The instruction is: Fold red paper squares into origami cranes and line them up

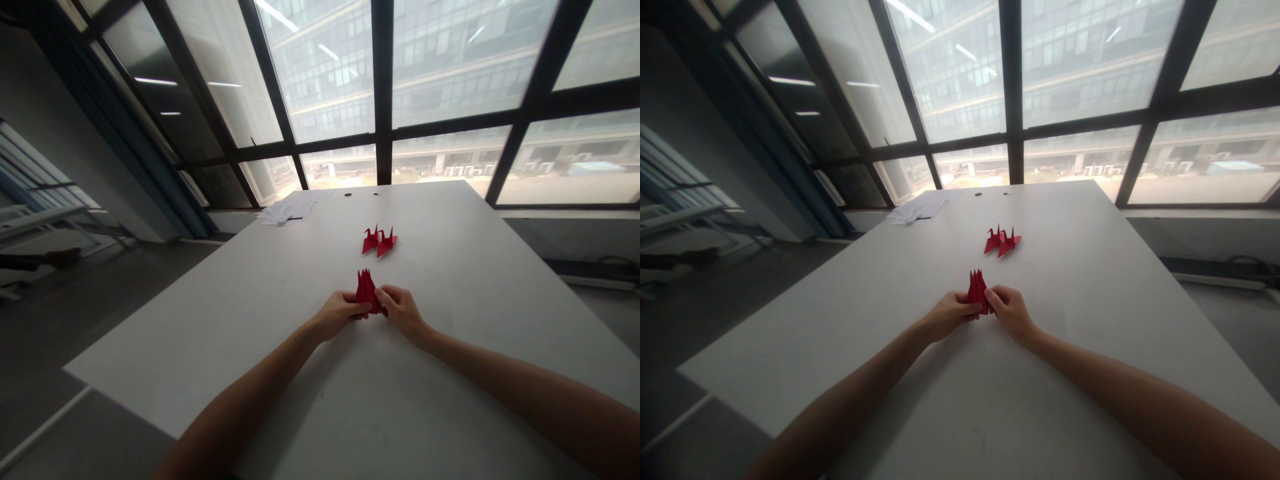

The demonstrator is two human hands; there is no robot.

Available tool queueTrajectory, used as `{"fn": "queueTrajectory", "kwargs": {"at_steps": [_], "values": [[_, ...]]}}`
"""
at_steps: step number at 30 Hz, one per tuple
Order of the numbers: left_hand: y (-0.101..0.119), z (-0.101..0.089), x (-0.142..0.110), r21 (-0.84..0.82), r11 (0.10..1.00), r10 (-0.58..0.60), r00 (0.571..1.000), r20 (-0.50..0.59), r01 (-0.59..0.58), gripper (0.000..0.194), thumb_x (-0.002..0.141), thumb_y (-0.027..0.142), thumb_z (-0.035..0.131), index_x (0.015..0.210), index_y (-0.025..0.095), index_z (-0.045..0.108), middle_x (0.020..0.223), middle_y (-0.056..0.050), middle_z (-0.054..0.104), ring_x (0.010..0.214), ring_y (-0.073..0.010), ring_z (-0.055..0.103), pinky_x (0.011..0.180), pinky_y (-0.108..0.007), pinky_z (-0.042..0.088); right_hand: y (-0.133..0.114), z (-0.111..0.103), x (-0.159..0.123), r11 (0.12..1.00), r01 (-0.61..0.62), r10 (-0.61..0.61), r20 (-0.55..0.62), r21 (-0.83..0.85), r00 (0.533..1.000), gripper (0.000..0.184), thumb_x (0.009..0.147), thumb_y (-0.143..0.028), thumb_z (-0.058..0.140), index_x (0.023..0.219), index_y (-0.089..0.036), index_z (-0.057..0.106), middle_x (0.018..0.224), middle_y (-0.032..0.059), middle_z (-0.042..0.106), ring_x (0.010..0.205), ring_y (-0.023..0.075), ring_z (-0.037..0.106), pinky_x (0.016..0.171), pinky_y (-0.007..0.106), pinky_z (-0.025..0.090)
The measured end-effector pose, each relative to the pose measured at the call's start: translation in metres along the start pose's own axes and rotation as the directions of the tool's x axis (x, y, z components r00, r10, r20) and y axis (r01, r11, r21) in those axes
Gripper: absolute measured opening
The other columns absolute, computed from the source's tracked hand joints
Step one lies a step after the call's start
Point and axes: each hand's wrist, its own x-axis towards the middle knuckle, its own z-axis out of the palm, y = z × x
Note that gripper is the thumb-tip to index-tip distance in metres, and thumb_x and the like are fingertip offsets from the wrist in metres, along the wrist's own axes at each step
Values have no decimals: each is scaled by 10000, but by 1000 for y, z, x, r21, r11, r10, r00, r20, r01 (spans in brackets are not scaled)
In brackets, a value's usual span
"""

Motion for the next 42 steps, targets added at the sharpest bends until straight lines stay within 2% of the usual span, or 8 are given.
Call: {"fn": "queueTrajectory", "kwargs": {"at_steps": [4, 8, 14, 21, 25, 30, 38, 42], "values": [[0, 3, -1, 29, 999, 20, 1000, -23, -20, 337, 660, 381, 870, 838, 109, 780, 755, -85, 717, 631, -124, 557, 633, -254, 398, -1, -1, -1, 1000, 19, -19, -13, 3, 1000, 323, 821, -468, 684, 694, -172, 656, 621, 11, 617, 563, 141, 513, 528, 262, 400], [0, 8, -2, 50, 996, 70, 997, -32, -68, 322, 696, 390, 842, 850, 114, 784, 790, -99, 738, 640, -124, 568, 645, -254, 410, -2, -3, 0, 1000, 30, -29, -18, 6, 999, 336, 841, -460, 661, 667, -173, 646, 592, 8, 600, 551, 141, 506, 511, 261, 386], [1, 10, -1, 79, 990, 122, 988, -93, -115, 366, 685, 418, 845, 876, 111, 791, 796, -107, 738, 658, -141, 572, 641, -260, 406, -3, -5, 0, 998, 14, -15, 19, 54, 1000, 253, 810, -421, 696, 775, -171, 708, 669, 16, 658, 591, 148, 544, 545, 265, 415], [-3, 7, 2, 46, 991, 133, 982, -131, -128, 382, 685, 408, 844, 921, 113, 792, 834, -113, 745, 655, -138, 575, 651, -267, 415, -2, -7, 4, 997, -29, 25, 45, 76, 999, 347, 863, -492, 613, 773, -169, 702, 639, 11, 629, 553, 136, 511, 520, 265, 406], [-3, 9, 3, 35, 991, 129, 984, -126, -125, 342, 699, 388, 846, 904, 120, 795, 807, -98, 740, 653, -126, 568, 648, -254, 408, 0, -7, 3, 997, -46, 45, 15, 69, 999, 302, 797, -461, 708, 751, -163, 700, 607, 5, 619, 546, 132, 502, 509, 257, 378], [-2, 12, 1, 30, 992, 124, 984, -132, -121, 325, 700, 385, 850, 876, 117, 795, 792, -95, 736, 647, -124, 567, 642, -251, 409, 0, -7, 3, 996, -50, 50, 0, 69, 999, 332, 835, -475, 659, 723, -164, 688, 594, 4, 603, 533, 128, 486, 499, 257, 359], [-2, 15, 0, 26, 992, 130, 982, -135, -127, 358, 722, 403, 834, 930, 116, 789, 850, -108, 749, 729, -154, 624, 698, -262, 437, 3, -6, 3, 995, -44, 44, 6, 89, 999, 297, 789, -442, 720, 724, -155, 685, 606, 8, 625, 551, 126, 500, 513, 256, 369], [-3, 14, 2, 76, 989, 135, 986, -101, -128, 343, 723, 405, 825, 879, 102, 789, 784, -90, 733, 676, -137, 594, 668, -255, 425, 2, -9, 5, 994, -47, 49, -18, 102, 999, 341, 813, -488, 686, 849, -150, 718, 647, 19, 650, 540, 128, 497, 504, 262, 379]]}}
